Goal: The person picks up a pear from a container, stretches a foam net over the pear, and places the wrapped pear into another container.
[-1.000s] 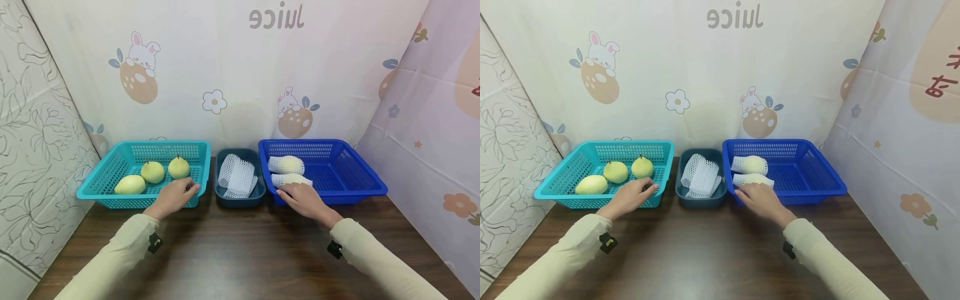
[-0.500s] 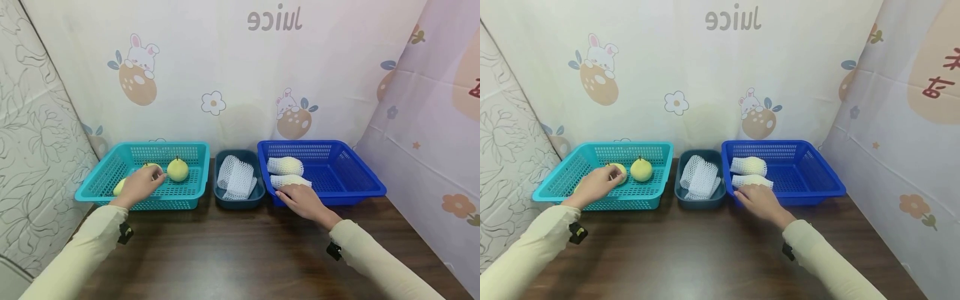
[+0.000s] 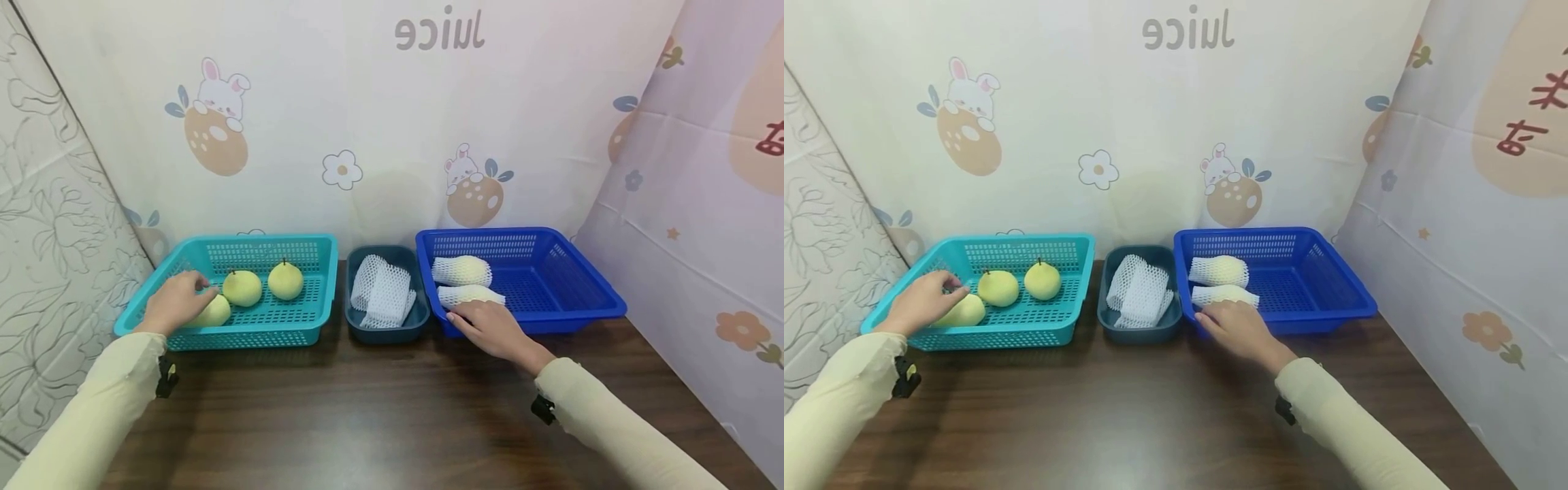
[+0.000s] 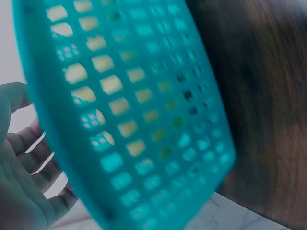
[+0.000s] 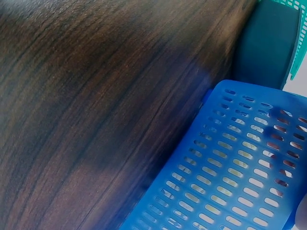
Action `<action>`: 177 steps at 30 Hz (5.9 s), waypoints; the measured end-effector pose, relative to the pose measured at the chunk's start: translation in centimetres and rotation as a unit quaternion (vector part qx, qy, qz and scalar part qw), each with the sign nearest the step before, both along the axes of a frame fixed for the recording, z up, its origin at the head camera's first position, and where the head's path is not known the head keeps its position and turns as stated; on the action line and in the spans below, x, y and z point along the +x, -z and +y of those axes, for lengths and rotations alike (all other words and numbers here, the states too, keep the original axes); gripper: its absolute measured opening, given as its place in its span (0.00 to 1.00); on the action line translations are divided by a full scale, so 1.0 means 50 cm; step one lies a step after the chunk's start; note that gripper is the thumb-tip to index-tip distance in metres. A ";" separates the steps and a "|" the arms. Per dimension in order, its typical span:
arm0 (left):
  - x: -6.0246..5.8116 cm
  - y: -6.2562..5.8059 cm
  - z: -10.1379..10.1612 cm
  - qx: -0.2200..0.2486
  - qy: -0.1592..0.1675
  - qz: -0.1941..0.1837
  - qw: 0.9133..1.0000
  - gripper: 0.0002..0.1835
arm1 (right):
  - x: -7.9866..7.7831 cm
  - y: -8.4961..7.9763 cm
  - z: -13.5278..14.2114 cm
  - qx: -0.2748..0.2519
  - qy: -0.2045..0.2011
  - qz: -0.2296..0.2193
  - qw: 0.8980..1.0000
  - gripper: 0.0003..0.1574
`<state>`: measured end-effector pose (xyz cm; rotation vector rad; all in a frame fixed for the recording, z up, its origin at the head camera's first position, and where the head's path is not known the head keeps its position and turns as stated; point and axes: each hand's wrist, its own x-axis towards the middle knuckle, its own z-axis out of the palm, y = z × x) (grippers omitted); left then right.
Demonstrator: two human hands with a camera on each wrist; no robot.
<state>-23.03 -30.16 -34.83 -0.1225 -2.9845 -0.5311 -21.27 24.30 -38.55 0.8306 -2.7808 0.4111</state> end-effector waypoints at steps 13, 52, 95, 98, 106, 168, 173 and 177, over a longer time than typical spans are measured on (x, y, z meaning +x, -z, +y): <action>-0.022 0.050 -0.056 0.017 0.022 -0.096 0.995 0.52 | 0.002 0.005 -0.002 -0.002 -0.002 -0.004 1.000 0.21; -0.041 0.057 -0.063 0.009 0.055 -0.096 0.994 0.43 | 0.008 -0.002 -0.004 0.006 0.017 -0.017 1.000 0.22; 0.032 -0.086 0.181 0.046 0.191 0.059 0.979 0.40 | -0.001 -0.065 -0.067 -0.058 -0.070 0.015 0.996 0.19; 0.031 -0.086 0.216 0.051 0.201 0.057 0.977 0.40 | 0.000 -0.075 -0.102 -0.060 -0.105 0.044 0.992 0.17; 0.032 -0.086 0.307 0.045 0.242 0.059 0.967 0.40 | 0.003 -0.097 -0.196 -0.069 -0.154 0.057 0.984 0.30; 0.088 0.013 0.440 0.280 0.339 -0.043 0.897 0.41 | 0.069 -0.067 -0.179 -0.286 -0.151 -0.240 0.915 0.38; 0.089 0.027 0.447 0.274 0.336 -0.042 0.900 0.41 | 0.046 -0.025 -0.164 -0.266 -0.153 -0.206 0.929 0.39; 0.091 0.043 0.452 0.266 0.330 -0.051 0.904 0.41 | 0.044 -0.012 -0.162 -0.254 -0.158 -0.199 0.933 0.39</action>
